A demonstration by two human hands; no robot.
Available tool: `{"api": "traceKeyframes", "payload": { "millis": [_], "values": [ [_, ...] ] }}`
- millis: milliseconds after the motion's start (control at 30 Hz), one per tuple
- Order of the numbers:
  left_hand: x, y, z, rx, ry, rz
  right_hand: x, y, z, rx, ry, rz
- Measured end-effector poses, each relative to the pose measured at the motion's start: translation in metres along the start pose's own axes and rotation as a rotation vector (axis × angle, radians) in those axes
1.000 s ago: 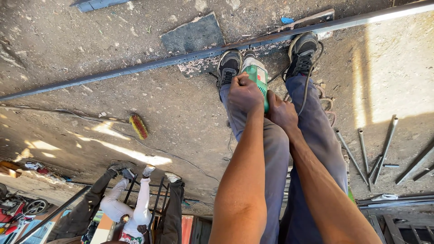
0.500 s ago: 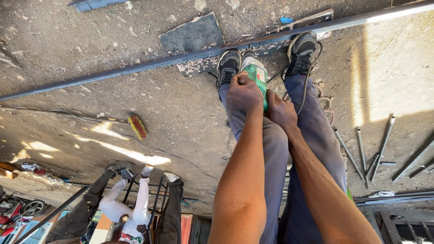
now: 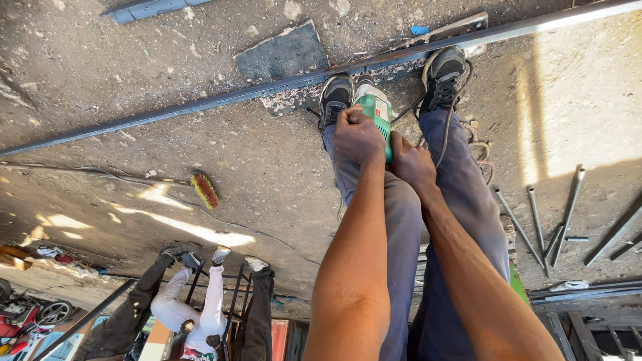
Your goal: Drilling a hole into a metal angle bar using a power drill
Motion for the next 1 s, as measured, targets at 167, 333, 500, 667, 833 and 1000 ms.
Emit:
{"api": "traceKeyframes", "payload": {
  "millis": [167, 333, 500, 667, 833, 1000],
  "values": [
    [0.002, 0.0, 0.002, 0.009, 0.019, 0.009, 0.006, -0.002, -0.01, -0.012, 0.014, -0.006],
    [-0.002, -0.005, 0.0, -0.009, 0.022, 0.033, 0.004, -0.004, -0.012, -0.021, 0.042, -0.002],
    [-0.004, -0.011, 0.001, -0.019, 0.025, 0.052, -0.011, -0.002, 0.007, -0.017, 0.042, 0.018],
    [0.003, -0.008, 0.002, -0.025, 0.034, 0.063, -0.007, -0.007, 0.006, -0.021, 0.053, 0.005],
    [0.006, -0.007, 0.005, -0.016, 0.033, 0.057, -0.004, -0.007, 0.001, -0.047, 0.032, -0.005],
    [0.006, -0.007, 0.007, -0.012, 0.034, 0.046, 0.0, -0.007, -0.008, -0.06, 0.036, -0.011]
  ]
}}
Point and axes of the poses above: each hand's wrist, its own y-axis towards the middle knuckle, its own z-axis out of the palm, x = y × z, the point moved 7 cm from there along y, towards the middle knuckle, and after that the axes turned 4 degrees about -z, right-handed, at the moved point
